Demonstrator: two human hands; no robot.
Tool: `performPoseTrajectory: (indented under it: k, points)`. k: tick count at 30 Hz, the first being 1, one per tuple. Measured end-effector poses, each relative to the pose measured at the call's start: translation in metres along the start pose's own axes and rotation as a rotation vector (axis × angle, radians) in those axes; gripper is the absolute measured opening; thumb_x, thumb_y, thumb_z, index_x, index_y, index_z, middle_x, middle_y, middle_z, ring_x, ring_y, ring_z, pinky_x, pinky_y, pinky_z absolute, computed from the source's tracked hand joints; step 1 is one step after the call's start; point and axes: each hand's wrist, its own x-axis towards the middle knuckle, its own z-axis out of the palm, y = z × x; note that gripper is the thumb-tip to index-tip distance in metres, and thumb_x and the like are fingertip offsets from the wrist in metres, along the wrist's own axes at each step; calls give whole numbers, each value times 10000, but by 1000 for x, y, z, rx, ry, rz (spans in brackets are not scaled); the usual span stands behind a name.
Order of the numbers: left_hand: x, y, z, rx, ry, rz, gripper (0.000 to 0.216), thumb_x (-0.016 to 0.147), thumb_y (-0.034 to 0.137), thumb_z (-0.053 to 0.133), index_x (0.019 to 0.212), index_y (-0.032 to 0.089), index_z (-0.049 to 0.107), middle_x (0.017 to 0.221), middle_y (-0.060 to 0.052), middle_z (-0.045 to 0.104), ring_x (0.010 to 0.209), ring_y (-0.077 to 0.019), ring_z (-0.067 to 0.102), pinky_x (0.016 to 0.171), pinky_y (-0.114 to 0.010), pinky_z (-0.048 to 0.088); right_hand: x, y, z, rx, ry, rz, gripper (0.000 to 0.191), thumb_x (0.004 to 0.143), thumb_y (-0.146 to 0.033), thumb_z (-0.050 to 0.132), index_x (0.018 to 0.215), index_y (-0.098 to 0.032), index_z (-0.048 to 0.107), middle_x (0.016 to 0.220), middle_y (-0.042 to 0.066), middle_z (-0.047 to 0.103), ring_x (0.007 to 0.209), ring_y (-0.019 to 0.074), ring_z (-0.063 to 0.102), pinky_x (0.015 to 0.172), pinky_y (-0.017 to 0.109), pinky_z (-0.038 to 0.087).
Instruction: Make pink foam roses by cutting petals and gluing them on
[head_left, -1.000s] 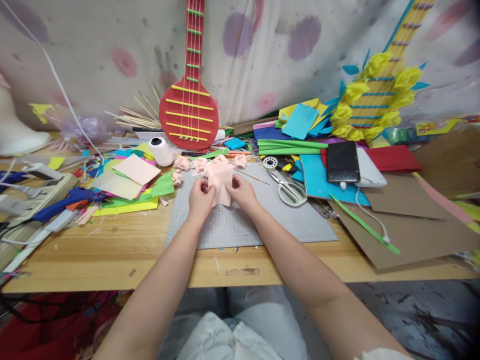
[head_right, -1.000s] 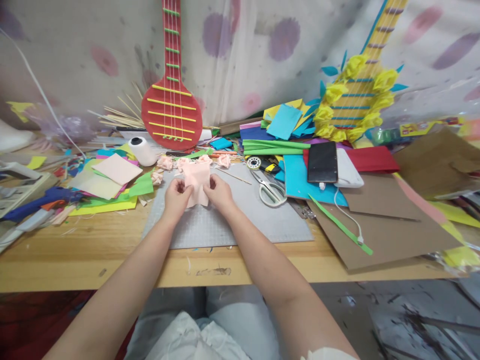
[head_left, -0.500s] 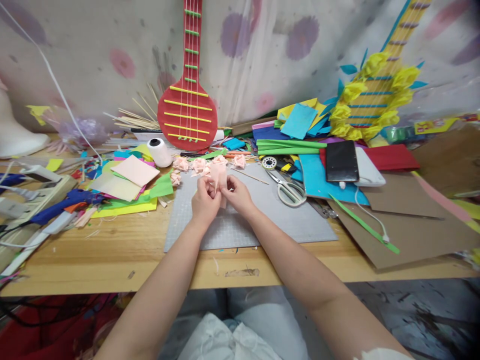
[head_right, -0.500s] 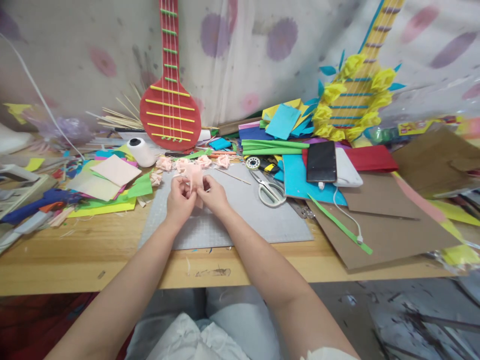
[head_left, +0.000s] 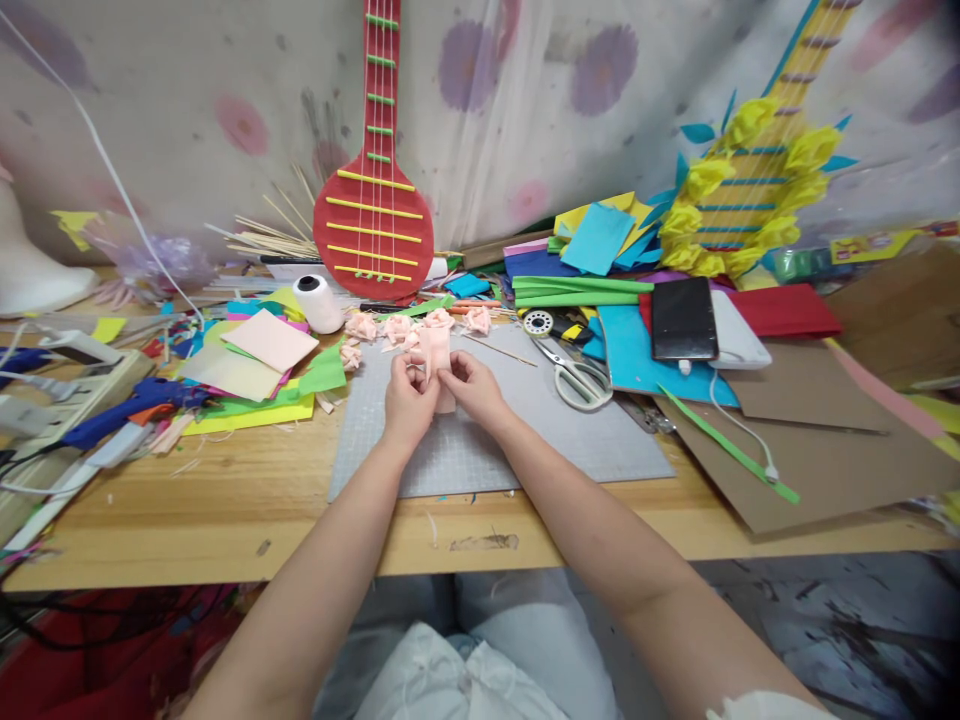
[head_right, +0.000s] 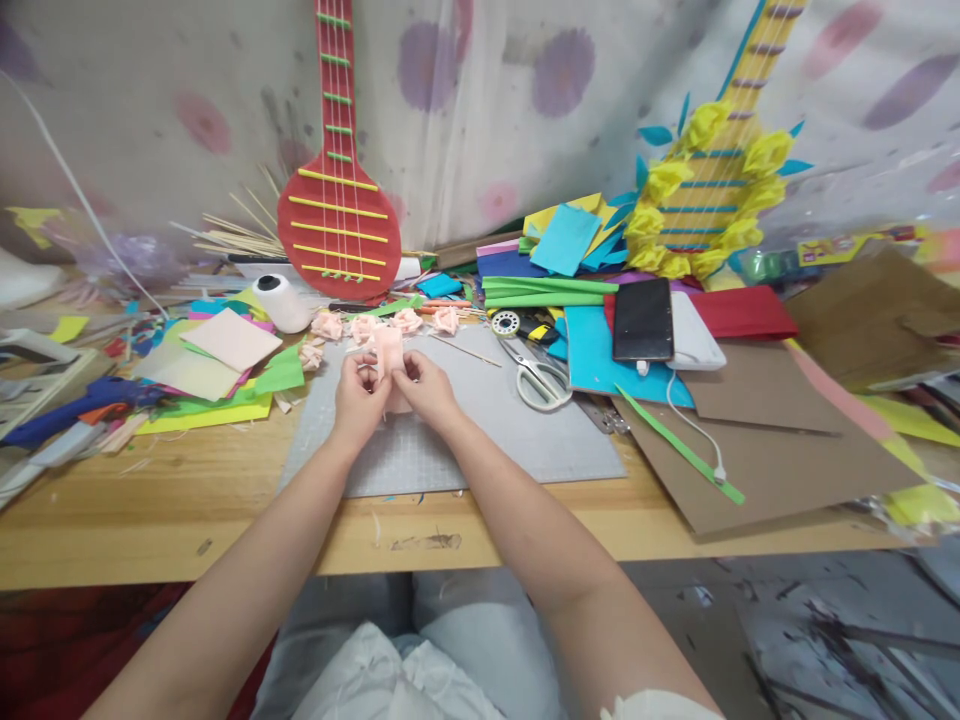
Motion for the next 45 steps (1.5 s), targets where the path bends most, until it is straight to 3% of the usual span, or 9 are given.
performPoseTrajectory:
  k: [18, 23, 27, 29, 31, 34, 36, 39, 45]
  points:
    - [0, -3, 1, -111, -78, 11, 318, 673, 226, 590, 932, 215, 405, 593, 74, 458, 521, -78, 465, 539, -207, 372, -3, -6, -2, 188, -82, 23, 249, 708, -446, 547, 742, -200, 574, 709, -11, 600, 687, 125, 552, 668, 248, 438]
    - [-1, -2, -1, -144, -130, -3, 337, 666, 196, 570, 960, 217, 405, 617, 59, 486, 512, -81, 464, 465, -195, 329, 0, -4, -4, 171, -12, 62, 251, 668, -437, 582, 662, -189, 548, 616, -25, 540, 585, 106, 491, 581, 234, 400]
    - [6, 0, -7, -199, 82, -3, 267, 661, 212, 586, 891, 205, 450, 674, 34, 500, 566, -80, 479, 482, -191, 349, 1, -7, -5, 338, 13, 218, 277, 608, -438, 625, 653, -186, 521, 575, -38, 499, 517, 88, 447, 518, 224, 378]
    - [12, 0, -10, -240, 190, -105, 236, 655, 245, 608, 840, 195, 472, 694, 26, 511, 579, -79, 490, 498, -193, 371, 0, -10, -5, 439, -3, 286, 291, 583, -429, 653, 662, -182, 520, 593, -35, 516, 520, 85, 463, 515, 220, 385]
    - [17, -1, -11, -311, 142, -247, 250, 645, 312, 635, 813, 180, 506, 715, 11, 546, 588, -86, 515, 513, -207, 399, -1, -13, -6, 488, -15, 328, 297, 572, -415, 674, 667, -178, 522, 612, -29, 538, 533, 87, 486, 519, 218, 393]
    - [20, -2, -11, -459, -94, -390, 324, 649, 429, 637, 809, 157, 565, 753, -25, 608, 651, -125, 577, 577, -248, 452, -2, -15, -6, 491, -31, 364, 299, 567, -399, 690, 674, -176, 521, 614, -31, 551, 543, 87, 503, 527, 216, 400]
    - [19, -2, -8, -549, -179, -450, 355, 672, 468, 616, 831, 152, 584, 762, -39, 636, 714, -155, 607, 635, -276, 475, -2, -15, -5, 479, -53, 376, 307, 564, -398, 694, 681, -175, 521, 617, -33, 555, 550, 86, 509, 539, 217, 407]
    - [15, -2, -3, -663, -168, -496, 348, 697, 446, 614, 866, 142, 600, 792, -54, 667, 807, -185, 625, 730, -308, 486, -4, -15, -3, 471, -107, 386, 332, 560, -421, 695, 691, -173, 517, 646, -30, 563, 566, 87, 518, 554, 223, 423]
    - [8, -4, 4, -694, -140, -400, 362, 695, 448, 619, 866, 130, 644, 866, -93, 691, 909, -221, 627, 802, -326, 481, -6, -13, 1, 473, -177, 361, 341, 570, -449, 676, 656, -169, 503, 683, -31, 523, 583, 82, 498, 565, 230, 441]
